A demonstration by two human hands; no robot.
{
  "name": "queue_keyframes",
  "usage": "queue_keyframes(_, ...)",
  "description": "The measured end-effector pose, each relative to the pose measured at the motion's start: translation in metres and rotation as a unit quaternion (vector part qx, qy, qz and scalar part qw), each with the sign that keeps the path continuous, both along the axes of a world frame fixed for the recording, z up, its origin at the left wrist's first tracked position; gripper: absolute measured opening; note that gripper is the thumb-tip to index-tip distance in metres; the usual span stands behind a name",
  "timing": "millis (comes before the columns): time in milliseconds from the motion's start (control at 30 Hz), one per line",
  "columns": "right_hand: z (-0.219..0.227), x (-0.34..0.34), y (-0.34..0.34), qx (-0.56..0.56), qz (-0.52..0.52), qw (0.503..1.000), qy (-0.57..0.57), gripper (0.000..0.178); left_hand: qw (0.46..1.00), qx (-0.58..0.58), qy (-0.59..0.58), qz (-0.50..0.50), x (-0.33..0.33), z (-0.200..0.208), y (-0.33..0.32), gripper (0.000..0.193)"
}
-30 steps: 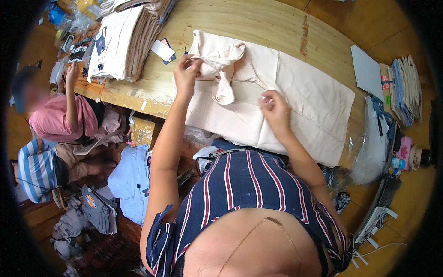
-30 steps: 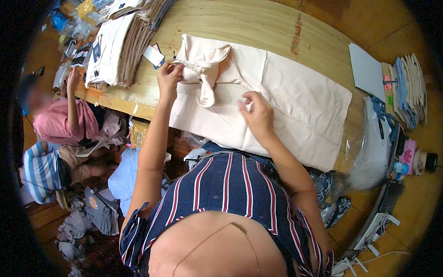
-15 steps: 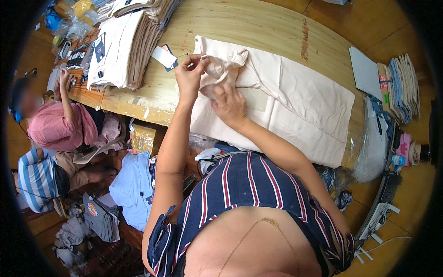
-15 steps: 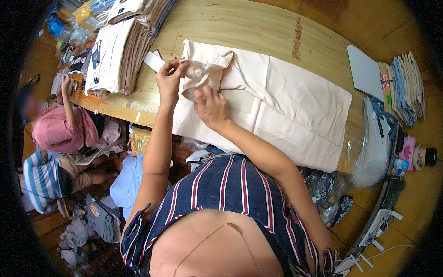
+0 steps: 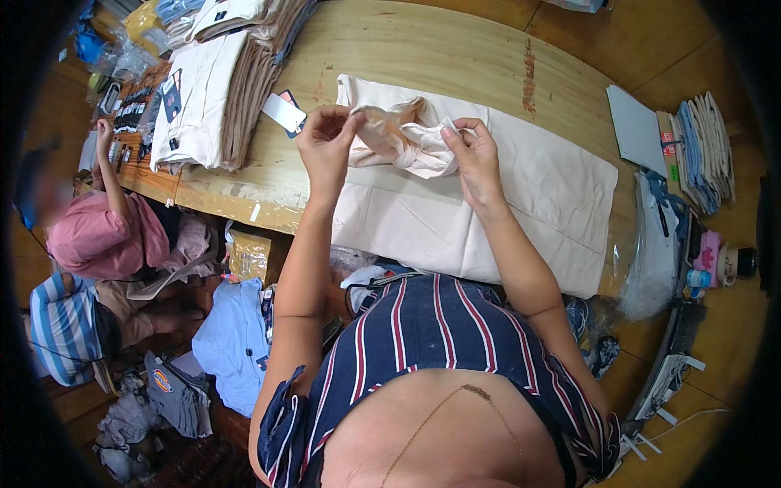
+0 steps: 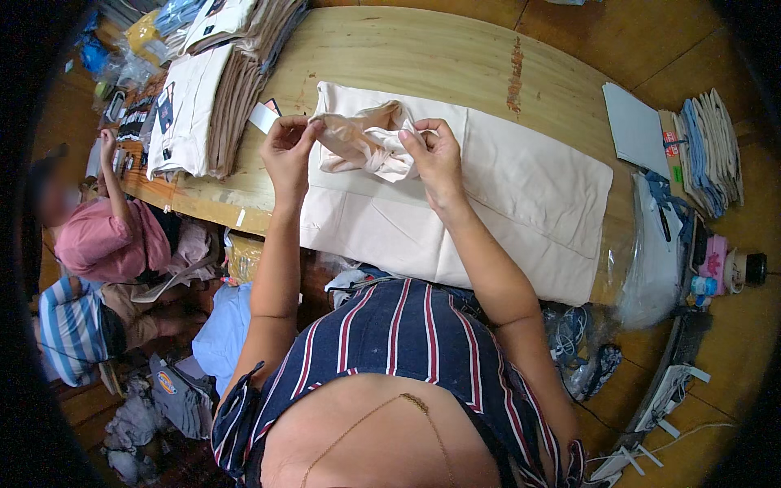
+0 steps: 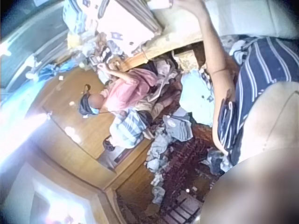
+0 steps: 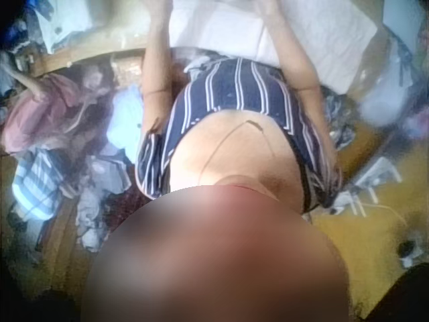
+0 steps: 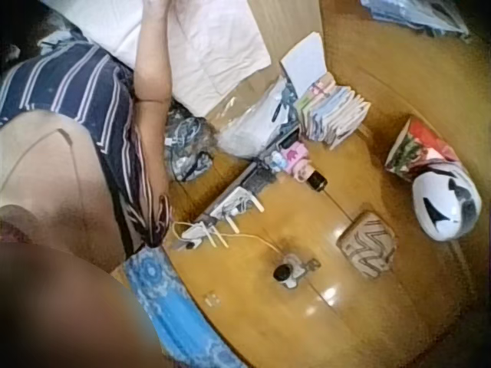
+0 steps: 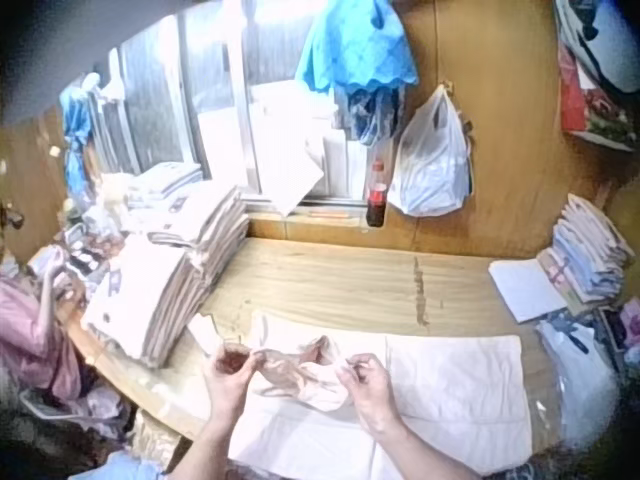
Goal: The person trims threads from a garment, folds the garment around a board, removes the board, and places the folded garment onto a stack.
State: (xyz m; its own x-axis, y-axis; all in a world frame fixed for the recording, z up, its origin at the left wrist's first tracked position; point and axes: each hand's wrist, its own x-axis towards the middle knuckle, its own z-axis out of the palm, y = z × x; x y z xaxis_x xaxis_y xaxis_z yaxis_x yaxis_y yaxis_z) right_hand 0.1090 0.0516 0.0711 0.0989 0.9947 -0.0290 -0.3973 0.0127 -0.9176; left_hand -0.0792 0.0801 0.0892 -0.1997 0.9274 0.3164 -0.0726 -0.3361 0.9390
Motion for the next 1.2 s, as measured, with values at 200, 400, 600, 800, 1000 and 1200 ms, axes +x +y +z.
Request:
queue_keyframes(200, 0.01, 0.029, 0.01, 0.186, -0.179, 0.843, -0.472, 0.008, 0.923, 0.225, 0.31, 0.042, 0.012, 0.018, -0.016, 0.016)
queue_keyframes(400, 0.041, 0.013, -0.002, 0.024, 0.072, 0.97, -0.229, 0.015, 0.865, 0.34, 0.367, -0.032, 0.038, 0.01, -0.027, 0.029)
queue_keyframes(600, 0.033, 0.023, 0.005, 0.056, 0.148, 0.939, -0.307, 0.014, 0.849, 0.351, 0.392, -0.048, 0.042, 0.005, -0.027, 0.025)
queue_keyframes(800, 0.044, 0.033, 0.009, 0.027, 0.249, 0.912, -0.325, 0.012, 0.855, 0.316, 0.405, -0.068, 0.043, 0.018, -0.027, 0.022)
queue_keyframes(1000, 0.029, 0.035, -0.002, 0.048, 0.247, 0.909, -0.331, 0.013, 0.918, 0.06, 0.325, -0.218, 0.039, 0.015, -0.027, 0.021)
queue_keyframes(1200, 0.03, 0.028, -0.018, 0.132, 0.138, 0.877, -0.44, 0.015, 0.913, 0.037, 0.331, -0.235, 0.047, 0.008, -0.031, 0.021)
